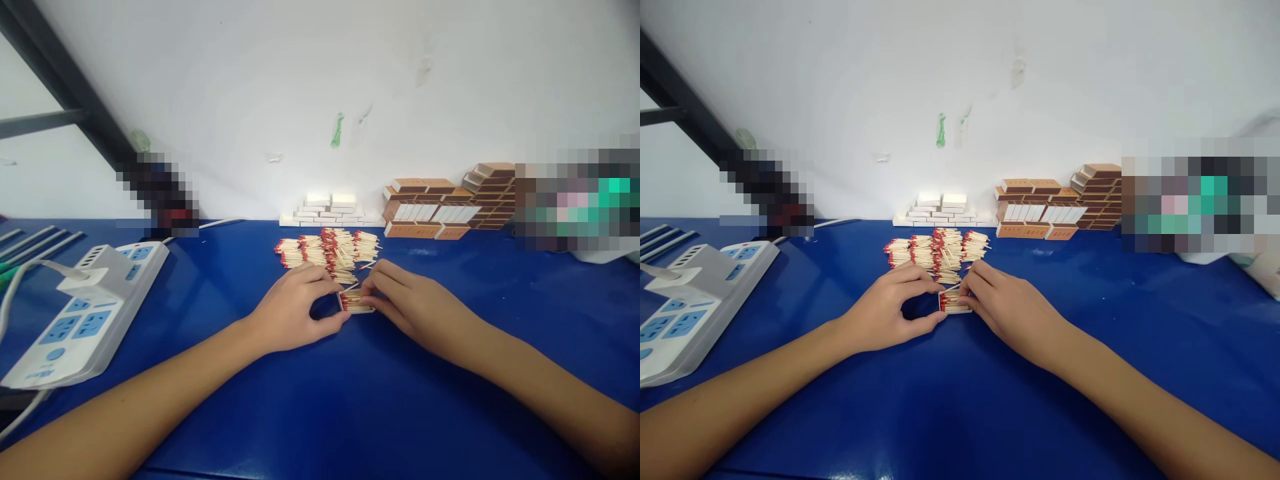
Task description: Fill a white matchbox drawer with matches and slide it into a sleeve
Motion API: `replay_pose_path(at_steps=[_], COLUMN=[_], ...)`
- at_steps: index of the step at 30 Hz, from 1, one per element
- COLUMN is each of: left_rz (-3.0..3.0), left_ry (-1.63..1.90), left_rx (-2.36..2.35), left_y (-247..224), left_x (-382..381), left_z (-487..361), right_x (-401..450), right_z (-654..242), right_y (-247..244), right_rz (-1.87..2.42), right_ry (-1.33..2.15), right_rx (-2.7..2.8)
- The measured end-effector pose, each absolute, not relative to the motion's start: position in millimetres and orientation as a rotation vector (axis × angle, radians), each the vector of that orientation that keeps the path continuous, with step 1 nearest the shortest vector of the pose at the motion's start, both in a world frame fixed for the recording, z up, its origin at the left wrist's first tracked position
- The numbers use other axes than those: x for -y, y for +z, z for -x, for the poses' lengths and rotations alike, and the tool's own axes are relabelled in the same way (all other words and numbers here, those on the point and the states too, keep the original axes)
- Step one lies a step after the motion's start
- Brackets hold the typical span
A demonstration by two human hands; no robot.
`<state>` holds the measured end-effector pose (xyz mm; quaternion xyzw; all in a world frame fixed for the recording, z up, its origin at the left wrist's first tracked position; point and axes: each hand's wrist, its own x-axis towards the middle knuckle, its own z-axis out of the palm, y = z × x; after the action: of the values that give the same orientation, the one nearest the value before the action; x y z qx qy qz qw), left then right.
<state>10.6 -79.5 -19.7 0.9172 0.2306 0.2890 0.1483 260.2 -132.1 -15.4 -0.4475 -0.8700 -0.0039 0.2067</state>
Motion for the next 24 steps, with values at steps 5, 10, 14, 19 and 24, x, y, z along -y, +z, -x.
replay_pose_path(at_steps=[5, 10, 14, 19, 24], left_rz=[-2.638, -2.628, -2.634, -2.629, -2.635], left_ry=[0.821, 0.815, 0.8, 0.818, 0.799], left_rx=[-0.654, -0.645, -0.646, -0.647, -0.639], left_y=[-20.2, -19.5, -19.1, -20.3, -20.2], left_x=[79.1, 79.3, 80.7, 81.0, 81.1], left_z=[-9.2, -9.1, -9.9, -9.9, -9.2], right_x=[132.5, 133.5, 134.3, 133.7, 127.7], right_z=[-259.0, -256.1, -254.2, -255.3, -261.7], right_y=[-14.3, -14.5, -15.4, -14.9, -18.4], right_rz=[1.273, 1.255, 1.232, 1.217, 1.261], right_ry=[-0.008, 0.056, 0.086, 0.105, 0.1], right_rx=[2.405, 2.388, 2.367, 2.359, 2.293])
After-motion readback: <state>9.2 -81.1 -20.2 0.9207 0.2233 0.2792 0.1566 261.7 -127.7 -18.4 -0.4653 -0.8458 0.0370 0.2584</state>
